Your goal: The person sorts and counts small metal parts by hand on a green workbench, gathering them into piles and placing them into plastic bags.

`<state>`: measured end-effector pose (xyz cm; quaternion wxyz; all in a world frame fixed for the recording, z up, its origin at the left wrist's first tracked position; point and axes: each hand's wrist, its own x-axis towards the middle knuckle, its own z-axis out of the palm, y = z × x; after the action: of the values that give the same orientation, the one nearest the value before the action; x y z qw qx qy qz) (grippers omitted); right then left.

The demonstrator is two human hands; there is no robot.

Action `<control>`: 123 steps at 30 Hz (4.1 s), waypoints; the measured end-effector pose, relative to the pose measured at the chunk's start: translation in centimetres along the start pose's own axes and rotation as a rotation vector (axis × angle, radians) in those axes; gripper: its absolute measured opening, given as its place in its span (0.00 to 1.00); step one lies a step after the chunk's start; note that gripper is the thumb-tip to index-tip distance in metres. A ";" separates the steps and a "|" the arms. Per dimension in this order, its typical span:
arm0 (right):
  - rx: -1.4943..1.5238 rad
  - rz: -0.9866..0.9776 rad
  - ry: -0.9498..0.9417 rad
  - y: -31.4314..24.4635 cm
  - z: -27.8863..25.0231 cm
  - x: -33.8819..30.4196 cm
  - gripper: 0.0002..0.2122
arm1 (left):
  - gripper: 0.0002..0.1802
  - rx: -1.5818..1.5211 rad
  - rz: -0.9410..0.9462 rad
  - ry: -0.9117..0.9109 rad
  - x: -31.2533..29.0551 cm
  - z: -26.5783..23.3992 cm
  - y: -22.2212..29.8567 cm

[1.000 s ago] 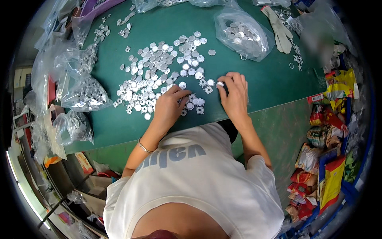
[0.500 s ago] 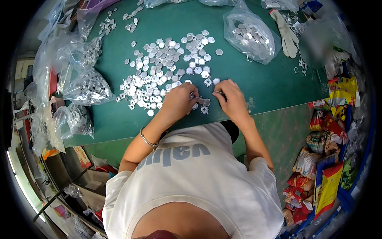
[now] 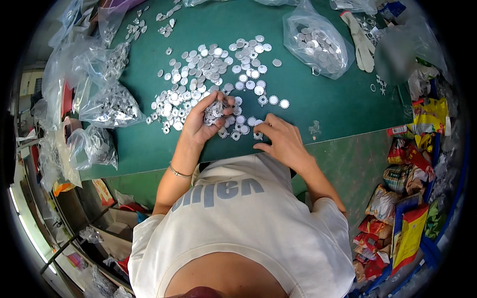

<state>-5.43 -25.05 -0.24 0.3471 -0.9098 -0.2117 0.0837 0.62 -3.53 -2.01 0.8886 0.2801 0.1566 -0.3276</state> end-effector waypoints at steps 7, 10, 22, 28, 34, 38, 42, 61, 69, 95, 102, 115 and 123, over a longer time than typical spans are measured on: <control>-0.198 -0.073 0.185 1.3 1.2 0.0 0.09 | 0.10 -0.100 0.019 -0.219 -0.2 -1.4 -0.3; -0.218 -0.064 0.235 1.8 1.2 0.0 0.09 | 0.08 0.485 -0.029 -0.029 -1.5 0.6 0.2; 0.308 0.132 0.502 4.0 2.4 0.0 0.05 | 0.13 1.781 0.487 0.097 -3.6 1.4 -2.7; 1.683 0.445 0.127 2.1 0.7 0.8 0.13 | 0.13 1.970 0.569 0.064 -3.1 1.4 -4.0; 1.324 0.543 -0.017 1.4 1.0 0.8 0.07 | 0.08 1.603 0.648 0.122 -2.3 0.7 -3.4; 1.186 0.530 0.027 0.3 1.2 1.3 0.08 | 0.05 0.869 0.251 0.196 -2.4 -0.1 -1.9; 1.156 0.426 0.041 -0.3 1.6 1.9 0.07 | 0.04 0.484 -0.030 0.233 -3.0 1.4 -1.3; -0.038 -0.018 0.295 1.8 1.8 2.2 0.06 | 0.06 0.995 0.479 0.347 -3.6 -0.2 -2.5; 0.298 0.250 0.293 1.9 1.4 1.6 0.03 | 0.13 1.793 0.554 0.292 -4.2 0.8 -3.8; 0.097 -0.060 0.191 -0.1 2.7 2.1 0.11 | 0.06 1.566 0.518 0.351 -4.8 0.0 -2.4; -0.035 -0.119 0.204 -0.3 4.7 2.9 0.12 | 0.10 1.671 0.428 0.276 -5.9 0.0 -3.1; 1.232 0.531 0.229 4.4 -0.9 3.1 0.05 | 0.10 1.915 0.639 0.210 -5.3 0.1 -5.5; -0.110 0.128 0.433 3.2 1.2 6.1 0.13 | 0.10 0.379 0.086 0.147 -4.9 0.2 -2.9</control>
<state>0.71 -23.77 -3.28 0.3281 -0.9357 -0.0783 -0.1036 -4.98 -3.04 -0.76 0.8192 0.4720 0.1445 -0.2919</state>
